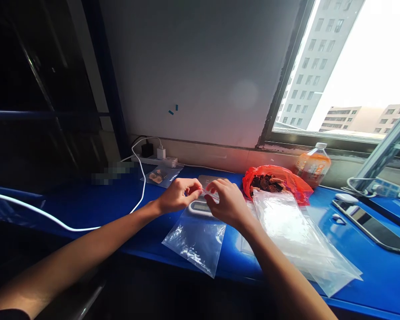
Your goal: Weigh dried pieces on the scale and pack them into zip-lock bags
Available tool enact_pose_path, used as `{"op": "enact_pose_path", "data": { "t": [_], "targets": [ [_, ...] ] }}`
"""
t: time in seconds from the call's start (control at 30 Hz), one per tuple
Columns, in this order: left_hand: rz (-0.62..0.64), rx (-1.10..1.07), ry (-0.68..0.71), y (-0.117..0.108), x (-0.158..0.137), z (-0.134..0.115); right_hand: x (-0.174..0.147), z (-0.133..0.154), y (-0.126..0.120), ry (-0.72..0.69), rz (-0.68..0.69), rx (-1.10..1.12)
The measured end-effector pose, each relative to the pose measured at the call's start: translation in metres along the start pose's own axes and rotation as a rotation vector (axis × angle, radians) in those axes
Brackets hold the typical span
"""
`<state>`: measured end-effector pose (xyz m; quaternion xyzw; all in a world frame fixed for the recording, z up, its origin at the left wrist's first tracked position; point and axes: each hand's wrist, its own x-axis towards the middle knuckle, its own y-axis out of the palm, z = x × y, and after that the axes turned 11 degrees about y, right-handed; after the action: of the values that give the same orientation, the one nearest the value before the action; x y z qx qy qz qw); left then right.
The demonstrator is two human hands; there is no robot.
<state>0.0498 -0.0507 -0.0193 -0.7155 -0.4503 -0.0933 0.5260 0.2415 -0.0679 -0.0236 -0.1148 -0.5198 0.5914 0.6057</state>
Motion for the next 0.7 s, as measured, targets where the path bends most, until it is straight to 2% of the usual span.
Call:
{"op": "enact_pose_path", "data": {
  "t": [0.13, 0.27, 0.5, 0.6, 0.7],
  "targets": [
    [0.018, 0.045, 0.074, 0.006, -0.002, -0.003, -0.002, 0.007, 0.008, 0.035, 0.027, 0.026],
    [-0.016, 0.084, 0.056, 0.007, -0.002, -0.001, -0.002, 0.004, 0.008, 0.062, 0.005, 0.093],
    [-0.012, 0.102, 0.051, 0.007, -0.004, -0.002, -0.001, 0.0, 0.013, 0.037, -0.023, 0.004],
    [0.043, 0.192, 0.089, 0.006, -0.005, -0.006, -0.002, -0.001, 0.017, 0.002, -0.028, -0.059],
    [0.153, 0.365, 0.148, 0.003, -0.004, -0.008, -0.003, -0.001, 0.02, -0.056, -0.022, -0.165]
  ]
}}
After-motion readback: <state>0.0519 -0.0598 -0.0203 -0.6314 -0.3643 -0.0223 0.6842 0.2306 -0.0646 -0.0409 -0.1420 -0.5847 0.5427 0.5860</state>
